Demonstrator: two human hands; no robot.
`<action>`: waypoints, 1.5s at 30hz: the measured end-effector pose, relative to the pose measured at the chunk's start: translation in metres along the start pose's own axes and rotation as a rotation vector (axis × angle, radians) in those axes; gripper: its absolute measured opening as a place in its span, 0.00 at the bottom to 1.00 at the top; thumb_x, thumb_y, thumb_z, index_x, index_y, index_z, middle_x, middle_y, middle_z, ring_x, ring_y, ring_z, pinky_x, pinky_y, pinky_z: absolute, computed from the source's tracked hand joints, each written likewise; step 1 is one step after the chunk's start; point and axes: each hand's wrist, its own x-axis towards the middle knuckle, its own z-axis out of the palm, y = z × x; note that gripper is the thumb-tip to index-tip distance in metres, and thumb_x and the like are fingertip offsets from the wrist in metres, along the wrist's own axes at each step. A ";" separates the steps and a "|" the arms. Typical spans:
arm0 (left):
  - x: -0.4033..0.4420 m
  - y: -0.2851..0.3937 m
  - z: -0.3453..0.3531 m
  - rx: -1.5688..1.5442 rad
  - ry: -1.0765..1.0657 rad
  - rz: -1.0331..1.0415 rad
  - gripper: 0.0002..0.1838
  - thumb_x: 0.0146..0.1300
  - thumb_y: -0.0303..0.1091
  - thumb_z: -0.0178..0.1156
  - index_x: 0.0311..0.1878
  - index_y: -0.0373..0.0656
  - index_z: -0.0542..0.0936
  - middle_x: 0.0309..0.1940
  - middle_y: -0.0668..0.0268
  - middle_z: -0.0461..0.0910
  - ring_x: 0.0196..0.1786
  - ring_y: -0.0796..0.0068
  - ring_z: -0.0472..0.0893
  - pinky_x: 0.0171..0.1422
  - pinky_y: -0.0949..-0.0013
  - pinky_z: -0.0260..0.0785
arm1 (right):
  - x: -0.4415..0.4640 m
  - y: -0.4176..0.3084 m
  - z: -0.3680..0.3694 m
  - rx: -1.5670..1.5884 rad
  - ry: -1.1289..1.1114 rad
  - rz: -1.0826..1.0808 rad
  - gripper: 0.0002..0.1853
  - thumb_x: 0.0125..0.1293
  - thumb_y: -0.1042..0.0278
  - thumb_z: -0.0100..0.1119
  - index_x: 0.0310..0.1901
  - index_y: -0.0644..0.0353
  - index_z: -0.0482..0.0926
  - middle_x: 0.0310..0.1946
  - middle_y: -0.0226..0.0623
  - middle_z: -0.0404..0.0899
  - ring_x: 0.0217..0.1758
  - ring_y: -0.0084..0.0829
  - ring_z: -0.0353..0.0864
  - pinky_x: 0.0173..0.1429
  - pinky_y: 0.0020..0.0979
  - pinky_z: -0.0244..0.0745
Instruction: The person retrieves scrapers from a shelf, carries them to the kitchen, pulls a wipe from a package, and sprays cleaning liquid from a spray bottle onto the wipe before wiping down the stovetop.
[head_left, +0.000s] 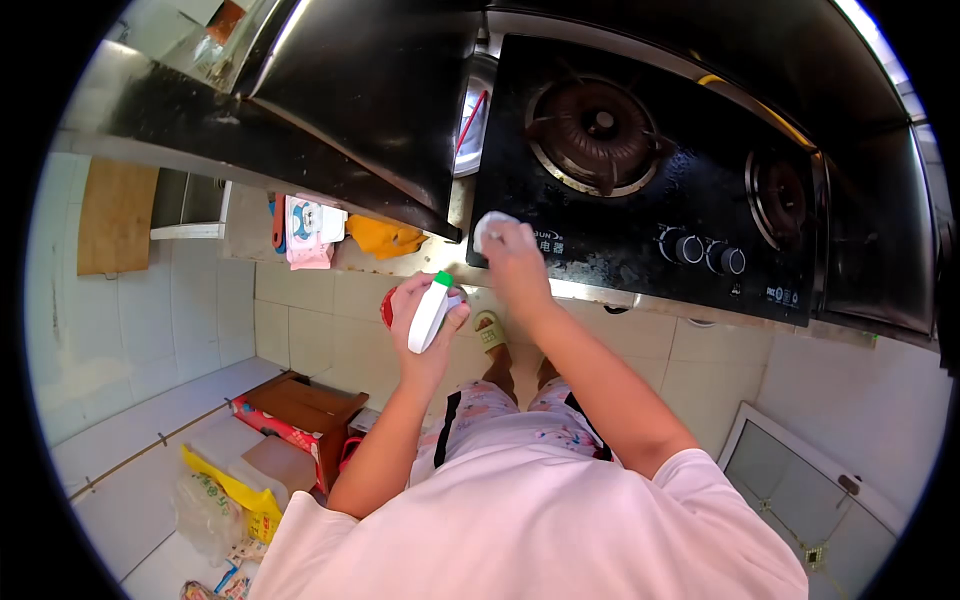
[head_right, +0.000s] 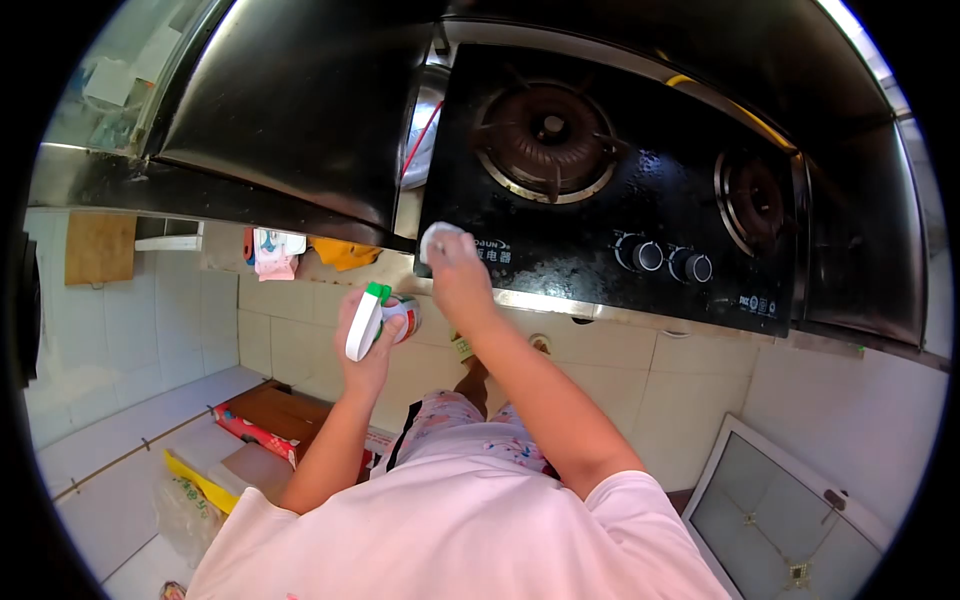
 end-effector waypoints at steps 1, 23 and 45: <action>0.003 0.001 0.000 -0.021 0.006 0.014 0.15 0.52 0.31 0.74 0.42 0.39 0.83 0.50 0.61 0.75 0.57 0.63 0.73 0.61 0.64 0.65 | -0.005 -0.003 -0.002 -0.002 -0.001 0.000 0.14 0.48 0.81 0.58 0.40 0.66 0.79 0.48 0.43 0.75 0.52 0.47 0.73 0.55 0.40 0.74; 0.047 -0.024 0.002 0.043 -0.074 0.198 0.22 0.46 0.24 0.74 0.47 0.37 0.79 0.50 0.60 0.71 0.53 0.61 0.75 0.58 0.66 0.68 | -0.026 -0.026 0.004 -0.177 -0.124 -0.039 0.23 0.56 0.81 0.52 0.56 0.64 0.76 0.63 0.46 0.72 0.69 0.48 0.68 0.69 0.40 0.67; 0.031 -0.036 -0.010 0.266 0.017 0.132 0.27 0.57 0.27 0.67 0.60 0.37 0.72 0.55 0.56 0.75 0.56 0.58 0.76 0.61 0.64 0.68 | -0.049 -0.030 -0.017 -0.388 -0.185 0.211 0.40 0.64 0.53 0.59 0.71 0.68 0.57 0.75 0.49 0.52 0.78 0.49 0.50 0.78 0.50 0.43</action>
